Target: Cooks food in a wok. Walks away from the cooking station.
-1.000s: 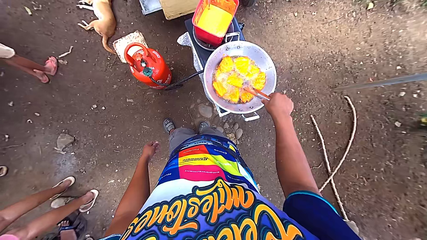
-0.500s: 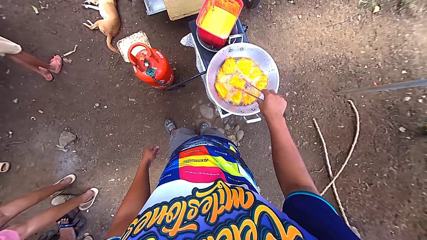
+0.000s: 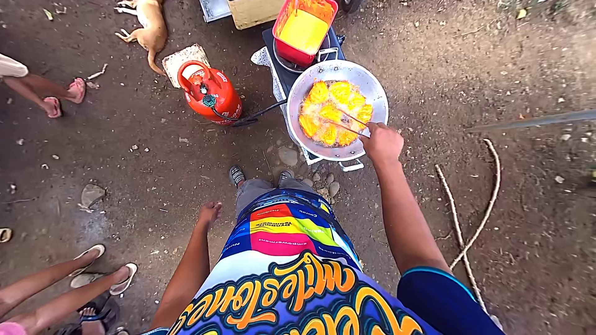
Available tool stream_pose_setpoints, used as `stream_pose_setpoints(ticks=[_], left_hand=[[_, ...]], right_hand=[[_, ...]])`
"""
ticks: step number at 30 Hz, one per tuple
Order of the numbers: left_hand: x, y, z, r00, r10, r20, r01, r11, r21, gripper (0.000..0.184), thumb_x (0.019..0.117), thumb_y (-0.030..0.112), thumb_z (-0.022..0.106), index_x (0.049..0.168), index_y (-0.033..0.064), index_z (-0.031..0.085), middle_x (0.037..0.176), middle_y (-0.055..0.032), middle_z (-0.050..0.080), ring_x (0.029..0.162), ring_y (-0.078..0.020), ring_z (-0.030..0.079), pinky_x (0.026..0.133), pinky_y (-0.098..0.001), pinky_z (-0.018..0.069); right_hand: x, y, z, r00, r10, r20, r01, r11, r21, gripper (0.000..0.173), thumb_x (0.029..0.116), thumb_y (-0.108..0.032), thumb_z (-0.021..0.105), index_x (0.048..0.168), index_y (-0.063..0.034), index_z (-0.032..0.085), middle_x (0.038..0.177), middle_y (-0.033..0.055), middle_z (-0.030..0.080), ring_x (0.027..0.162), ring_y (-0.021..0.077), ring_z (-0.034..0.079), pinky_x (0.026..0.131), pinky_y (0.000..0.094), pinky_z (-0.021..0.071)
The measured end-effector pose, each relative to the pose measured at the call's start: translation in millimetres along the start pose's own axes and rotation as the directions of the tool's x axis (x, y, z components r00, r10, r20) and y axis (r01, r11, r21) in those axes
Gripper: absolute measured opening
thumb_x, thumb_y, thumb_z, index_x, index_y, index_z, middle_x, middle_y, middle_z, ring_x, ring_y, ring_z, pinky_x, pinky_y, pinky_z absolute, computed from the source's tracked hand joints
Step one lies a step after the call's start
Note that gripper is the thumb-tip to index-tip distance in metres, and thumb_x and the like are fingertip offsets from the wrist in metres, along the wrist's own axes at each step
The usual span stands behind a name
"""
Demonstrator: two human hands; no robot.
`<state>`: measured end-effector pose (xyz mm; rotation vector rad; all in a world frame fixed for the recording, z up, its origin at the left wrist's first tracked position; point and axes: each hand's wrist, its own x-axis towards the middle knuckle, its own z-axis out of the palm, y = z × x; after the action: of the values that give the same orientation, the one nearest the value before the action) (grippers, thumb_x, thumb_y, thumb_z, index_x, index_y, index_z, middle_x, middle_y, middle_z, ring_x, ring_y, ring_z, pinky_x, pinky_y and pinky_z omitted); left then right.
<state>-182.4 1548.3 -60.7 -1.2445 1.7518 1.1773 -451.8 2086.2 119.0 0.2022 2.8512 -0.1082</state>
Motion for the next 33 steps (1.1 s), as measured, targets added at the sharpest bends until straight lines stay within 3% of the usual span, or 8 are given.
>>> stream_pose_setpoints(ticks=[4, 10, 14, 19, 24, 30, 33], left_hand=[[0.3, 1.2, -0.6, 1.0, 0.007, 0.01, -0.007, 1.0, -0.014, 0.036, 0.1094, 0.025, 0.051, 0.138, 0.0038, 0.056, 0.122, -0.0154, 0.068, 0.098, -0.0219, 0.069, 0.085, -0.0399, 0.0571], [-0.7, -10.3, -4.4, 1.0, 0.019, 0.003, -0.019, 1.0, -0.023, 0.036, 0.1091, 0.025, 0.052, 0.138, 0.0047, 0.056, 0.122, -0.0147, 0.069, 0.097, -0.0222, 0.07, 0.084, -0.041, 0.0575], [-5.0, -18.3, -0.5, 1.0, -0.017, 0.005, 0.017, 1.0, -0.006, 0.037, 0.1093, 0.024, 0.052, 0.139, 0.0033, 0.055, 0.123, -0.0161, 0.068, 0.099, -0.0233, 0.069, 0.087, -0.0421, 0.0562], [-10.0, -18.2, 2.2, 0.999, -0.042, 0.002, 0.042, 0.998, -0.041, 0.037, 0.1092, 0.024, 0.052, 0.14, 0.004, 0.054, 0.124, -0.0172, 0.067, 0.098, -0.0241, 0.069, 0.085, -0.0427, 0.0562], [-8.2, -3.9, -0.2, 1.0, -0.011, 0.001, 0.011, 0.999, -0.035, 0.037, 0.1098, 0.025, 0.051, 0.139, 0.0031, 0.055, 0.122, -0.0159, 0.068, 0.097, -0.0217, 0.068, 0.084, -0.0405, 0.0561], [-6.5, 2.7, -3.3, 0.999, 0.035, -0.014, -0.035, 0.999, -0.023, 0.036, 0.1096, 0.025, 0.051, 0.138, 0.004, 0.056, 0.122, -0.0156, 0.068, 0.098, -0.0228, 0.07, 0.085, -0.041, 0.0568], [-2.6, -8.1, -2.6, 1.0, 0.016, -0.007, -0.016, 1.0, -0.007, 0.035, 0.1092, 0.025, 0.052, 0.137, 0.0042, 0.057, 0.123, -0.0158, 0.068, 0.101, -0.0241, 0.07, 0.087, -0.0434, 0.0568]], right_hand=[[8.7, -5.8, 7.7, 0.999, -0.003, 0.032, 0.004, 1.0, -0.012, 0.034, 0.0972, -0.026, 0.068, 0.127, -0.01, 0.07, 0.123, 0.0199, 0.069, 0.112, 0.0479, 0.065, 0.085, 0.07, 0.0509], [10.8, -2.3, -3.9, 0.995, 0.09, 0.031, -0.088, 0.994, -0.064, 0.028, 0.0973, -0.024, 0.066, 0.118, -0.006, 0.072, 0.119, 0.0244, 0.069, 0.11, 0.0499, 0.065, 0.081, 0.0719, 0.0509], [10.9, 2.4, -10.6, 0.995, 0.091, 0.045, -0.09, 0.995, -0.034, 0.031, 0.0958, -0.026, 0.069, 0.122, -0.0087, 0.072, 0.12, 0.0242, 0.069, 0.11, 0.05, 0.065, 0.082, 0.0733, 0.0498], [10.2, -12.6, -17.7, 0.987, 0.115, 0.112, -0.125, 0.989, 0.079, 0.04, 0.0974, -0.039, 0.068, 0.13, -0.0167, 0.071, 0.122, 0.0209, 0.071, 0.112, 0.0476, 0.066, 0.089, 0.0736, 0.0474], [26.8, -23.0, 3.6, 0.986, 0.139, 0.097, -0.149, 0.983, 0.103, 0.042, 0.0989, -0.04, 0.065, 0.132, -0.0142, 0.069, 0.125, 0.0206, 0.07, 0.114, 0.0456, 0.066, 0.09, 0.0713, 0.0491], [27.9, -31.5, -6.2, 0.977, 0.143, 0.156, -0.141, 0.99, -0.026, 0.035, 0.0983, -0.035, 0.066, 0.119, -0.0076, 0.072, 0.117, 0.0264, 0.07, 0.109, 0.0489, 0.066, 0.084, 0.0716, 0.0502], [27.8, -35.1, -10.2, 0.983, 0.122, 0.137, -0.122, 0.993, -0.005, 0.036, 0.0982, -0.037, 0.066, 0.117, -0.0061, 0.071, 0.115, 0.0267, 0.07, 0.108, 0.0492, 0.066, 0.083, 0.0715, 0.05]])
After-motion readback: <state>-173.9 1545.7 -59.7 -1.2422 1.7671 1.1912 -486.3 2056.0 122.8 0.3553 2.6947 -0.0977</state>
